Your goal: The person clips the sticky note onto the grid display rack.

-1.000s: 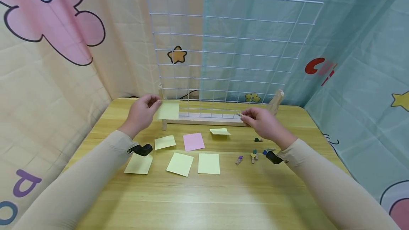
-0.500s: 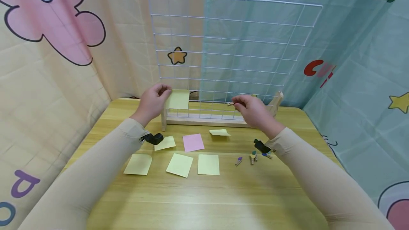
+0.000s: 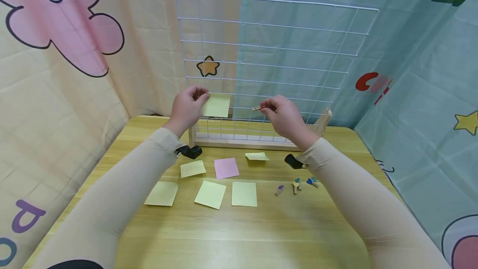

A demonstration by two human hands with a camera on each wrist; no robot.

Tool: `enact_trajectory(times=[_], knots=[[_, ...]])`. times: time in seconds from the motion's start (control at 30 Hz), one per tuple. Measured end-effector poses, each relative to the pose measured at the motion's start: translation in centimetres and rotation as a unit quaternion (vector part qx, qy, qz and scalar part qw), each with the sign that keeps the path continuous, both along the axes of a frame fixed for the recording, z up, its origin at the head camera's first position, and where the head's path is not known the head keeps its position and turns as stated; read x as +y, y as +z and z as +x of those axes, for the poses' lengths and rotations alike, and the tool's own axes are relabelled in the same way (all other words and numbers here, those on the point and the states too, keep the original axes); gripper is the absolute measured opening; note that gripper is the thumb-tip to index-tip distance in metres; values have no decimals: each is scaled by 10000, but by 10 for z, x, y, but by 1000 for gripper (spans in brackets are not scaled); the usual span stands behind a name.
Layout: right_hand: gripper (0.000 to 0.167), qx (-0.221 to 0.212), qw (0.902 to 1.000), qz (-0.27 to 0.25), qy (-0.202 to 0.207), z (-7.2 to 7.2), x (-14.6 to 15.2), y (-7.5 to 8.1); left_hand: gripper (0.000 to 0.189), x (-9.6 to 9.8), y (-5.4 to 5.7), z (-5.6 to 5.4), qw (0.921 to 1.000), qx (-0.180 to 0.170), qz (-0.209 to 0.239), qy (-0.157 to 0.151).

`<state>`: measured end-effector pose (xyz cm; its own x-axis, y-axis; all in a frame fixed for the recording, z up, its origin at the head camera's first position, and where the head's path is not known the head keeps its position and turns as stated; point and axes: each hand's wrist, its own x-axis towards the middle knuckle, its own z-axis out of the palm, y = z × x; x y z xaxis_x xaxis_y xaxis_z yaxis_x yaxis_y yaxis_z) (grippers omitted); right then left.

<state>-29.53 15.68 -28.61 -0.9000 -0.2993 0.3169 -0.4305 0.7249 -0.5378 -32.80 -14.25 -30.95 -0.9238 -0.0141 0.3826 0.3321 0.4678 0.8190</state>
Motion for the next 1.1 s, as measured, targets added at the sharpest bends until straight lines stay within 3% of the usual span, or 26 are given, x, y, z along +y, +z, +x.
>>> enact_trajectory(times=[0.43, 0.67, 0.87, 1.1], knots=[[20, 852, 9962, 33, -151, -16, -27, 25, 20, 18, 18, -14, 9997, 127, 220, -25], [23, 854, 9945, 536, -278, -25, -39, 37, 20, 28, 21, -19, 9995, 104, 282, 44], [25, 970, 9931, 583, -316, -35, -45, 44, 21, 35, 25, -19, 9991, 187, 384, 15], [25, 948, 9908, 855, -443, -46, -53, 53, 22, 40, 28, -18, 9993, 51, 331, 162]])
